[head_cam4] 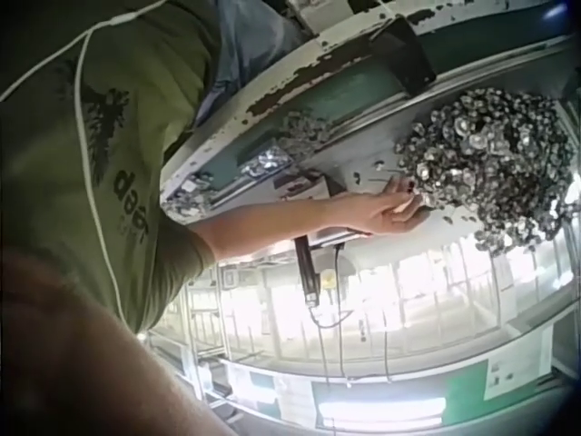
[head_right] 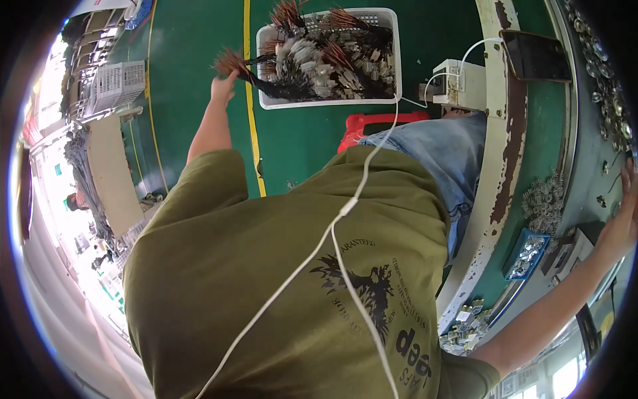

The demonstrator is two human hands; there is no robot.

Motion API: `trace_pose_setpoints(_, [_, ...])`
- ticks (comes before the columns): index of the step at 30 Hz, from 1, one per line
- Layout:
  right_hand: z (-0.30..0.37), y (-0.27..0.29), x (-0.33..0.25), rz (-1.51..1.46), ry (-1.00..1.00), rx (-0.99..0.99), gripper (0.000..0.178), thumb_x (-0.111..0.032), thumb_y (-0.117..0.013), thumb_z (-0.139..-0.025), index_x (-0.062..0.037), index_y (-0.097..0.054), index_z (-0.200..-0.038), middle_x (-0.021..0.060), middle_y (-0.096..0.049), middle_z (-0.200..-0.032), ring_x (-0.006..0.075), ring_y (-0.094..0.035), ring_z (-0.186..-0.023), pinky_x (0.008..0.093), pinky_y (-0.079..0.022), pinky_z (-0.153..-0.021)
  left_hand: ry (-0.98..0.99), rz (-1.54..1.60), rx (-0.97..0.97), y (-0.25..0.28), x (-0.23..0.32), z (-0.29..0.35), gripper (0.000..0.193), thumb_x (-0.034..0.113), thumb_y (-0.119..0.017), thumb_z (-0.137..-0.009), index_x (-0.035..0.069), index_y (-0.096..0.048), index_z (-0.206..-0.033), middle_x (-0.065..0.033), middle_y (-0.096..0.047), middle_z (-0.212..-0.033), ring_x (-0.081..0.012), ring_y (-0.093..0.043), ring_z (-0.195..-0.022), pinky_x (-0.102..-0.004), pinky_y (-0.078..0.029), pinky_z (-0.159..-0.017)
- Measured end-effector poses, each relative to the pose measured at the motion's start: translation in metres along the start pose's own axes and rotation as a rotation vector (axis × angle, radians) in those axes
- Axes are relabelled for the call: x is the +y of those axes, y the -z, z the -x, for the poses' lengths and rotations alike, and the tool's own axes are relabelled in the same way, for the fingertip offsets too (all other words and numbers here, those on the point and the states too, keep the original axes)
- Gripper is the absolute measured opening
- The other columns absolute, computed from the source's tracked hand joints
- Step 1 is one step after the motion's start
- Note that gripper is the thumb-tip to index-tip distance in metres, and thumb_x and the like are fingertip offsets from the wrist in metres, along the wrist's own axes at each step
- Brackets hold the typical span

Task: Assembling wire harnesses and electronic parts onto circuit boards and machinery on a production line.

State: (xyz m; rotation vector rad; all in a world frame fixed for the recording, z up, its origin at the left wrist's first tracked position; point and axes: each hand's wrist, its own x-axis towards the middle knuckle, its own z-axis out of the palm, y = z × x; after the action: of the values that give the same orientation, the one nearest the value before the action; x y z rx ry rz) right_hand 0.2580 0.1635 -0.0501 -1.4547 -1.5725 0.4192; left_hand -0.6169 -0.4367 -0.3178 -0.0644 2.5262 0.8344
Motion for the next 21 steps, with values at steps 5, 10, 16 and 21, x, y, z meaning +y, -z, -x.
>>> trace_pose_setpoints(5, [0.011, -0.027, -0.003, -0.069, 0.014, -0.182, 0.028, -0.018, -0.067, -0.086, 0.0030, -0.067, -0.104, 0.0068, -0.066, -0.098, 0.0163, -0.062, -0.082, 0.0299, -0.049, -0.072, -0.059, -0.214, 0.370, 0.034, -0.094, -0.043, 0.077, 0.045, -0.072, -0.078, -0.003, -0.051, -0.134, -0.0170, -0.066, -0.114, -0.0288, -0.068, -0.082, -0.0378, -0.054, -0.077])
trace_pose_setpoints(10, [0.062, -0.029, -0.106, -0.099, 0.230, -0.488, 0.038, -0.013, -0.057, -0.092, 0.0051, -0.059, -0.126, 0.0107, -0.064, -0.122, 0.0213, -0.064, -0.105, 0.0310, -0.050, -0.089, -0.142, -0.070, -0.032, -0.036, -0.009, -0.002, 0.051, 0.035, -0.064, -0.087, -0.002, -0.058, -0.122, -0.0207, -0.068, -0.112, -0.0349, -0.064, -0.107, -0.0423, -0.048, -0.094])
trace_pose_setpoints(16, [0.166, -0.065, -0.256, 0.008, 0.270, -0.101, 0.039, -0.017, -0.057, -0.099, 0.0018, -0.051, -0.133, 0.0163, -0.062, -0.124, 0.0223, -0.066, -0.099, 0.0328, -0.051, -0.088, -0.633, 0.127, -0.040, -0.094, 0.106, -0.001, 0.048, 0.033, -0.060, -0.094, 0.004, -0.050, -0.131, -0.0169, -0.065, -0.118, -0.0277, -0.065, -0.104, -0.0368, -0.050, -0.089])
trace_pose_setpoints(21, [0.246, -0.020, -0.265, -0.041, 0.271, 0.108, 0.045, -0.006, -0.049, -0.101, 0.0006, -0.037, -0.144, 0.0193, -0.057, -0.128, 0.0199, -0.064, -0.095, 0.0324, -0.051, -0.084, -1.159, 0.590, -0.182, -0.149, 0.320, 0.171, 0.034, 0.010, -0.056, -0.099, -0.001, -0.046, -0.129, -0.0133, -0.058, -0.121, -0.0174, -0.059, -0.103, -0.0290, -0.049, -0.089])
